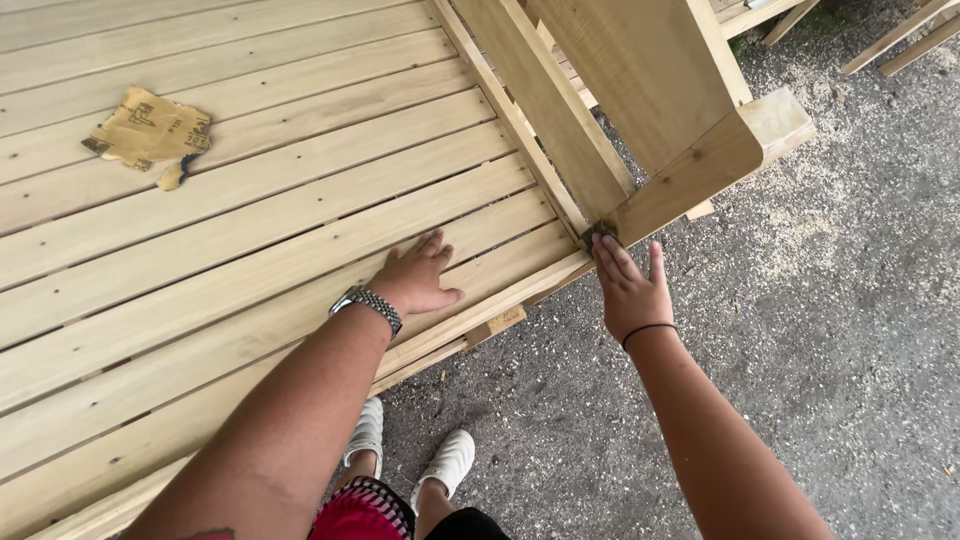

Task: The person sands the surface of a wooden bench using a sanding block and sandpaper. They move the sanding block back and forth across the slats and along the edges of the bench, smoothing the wood. The person occasionally switches hands and adjusts their grip on the sanding block.

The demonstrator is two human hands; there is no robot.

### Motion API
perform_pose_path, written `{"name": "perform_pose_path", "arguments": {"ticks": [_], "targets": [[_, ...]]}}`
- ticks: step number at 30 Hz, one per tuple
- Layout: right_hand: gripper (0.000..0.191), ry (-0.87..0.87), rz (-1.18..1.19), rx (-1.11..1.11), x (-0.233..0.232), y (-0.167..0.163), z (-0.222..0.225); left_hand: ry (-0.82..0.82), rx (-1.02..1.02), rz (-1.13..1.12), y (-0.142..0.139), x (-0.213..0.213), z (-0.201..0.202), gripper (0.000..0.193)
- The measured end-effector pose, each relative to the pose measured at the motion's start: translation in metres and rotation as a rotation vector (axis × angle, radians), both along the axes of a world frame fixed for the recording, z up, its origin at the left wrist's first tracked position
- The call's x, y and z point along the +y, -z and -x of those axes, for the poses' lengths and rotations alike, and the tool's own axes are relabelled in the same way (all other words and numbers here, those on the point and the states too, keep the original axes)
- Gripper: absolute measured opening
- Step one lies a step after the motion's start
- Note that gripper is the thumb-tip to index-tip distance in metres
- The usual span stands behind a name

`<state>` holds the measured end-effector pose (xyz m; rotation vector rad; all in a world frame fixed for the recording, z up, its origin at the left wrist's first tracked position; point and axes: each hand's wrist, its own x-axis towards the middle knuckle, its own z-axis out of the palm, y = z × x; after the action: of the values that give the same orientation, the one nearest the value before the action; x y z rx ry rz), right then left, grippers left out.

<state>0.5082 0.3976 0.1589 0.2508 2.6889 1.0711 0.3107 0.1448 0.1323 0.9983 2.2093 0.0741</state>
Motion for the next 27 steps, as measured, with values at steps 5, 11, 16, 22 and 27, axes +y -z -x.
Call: {"name": "perform_pose_path", "arguments": {"ticks": [5, 11, 16, 22, 27], "targets": [[0.073, 0.029, -0.108, 0.336, 0.028, -0.035, -0.005, -0.019, 0.001, -0.033, 0.000, 0.001, -0.001, 0.090], [0.076, 0.119, 0.158, 0.090, -0.003, 0.033, 0.003, -0.023, -0.009, -0.026, -0.007, 0.001, 0.000, 0.091], [0.071, 0.002, 0.094, 0.087, 0.007, 0.052, -0.002, 0.001, -0.020, 0.002, -0.016, -0.002, -0.003, 0.090], [0.045, -0.349, 0.068, 0.302, 0.036, 0.030, 0.010, 0.129, 0.039, -0.040, 0.005, 0.019, -0.031, 0.080], [0.033, -0.316, 0.324, 0.505, 0.028, 0.035, 0.019, 0.262, 0.266, -0.357, 0.048, 0.021, -0.053, 0.068]]}}
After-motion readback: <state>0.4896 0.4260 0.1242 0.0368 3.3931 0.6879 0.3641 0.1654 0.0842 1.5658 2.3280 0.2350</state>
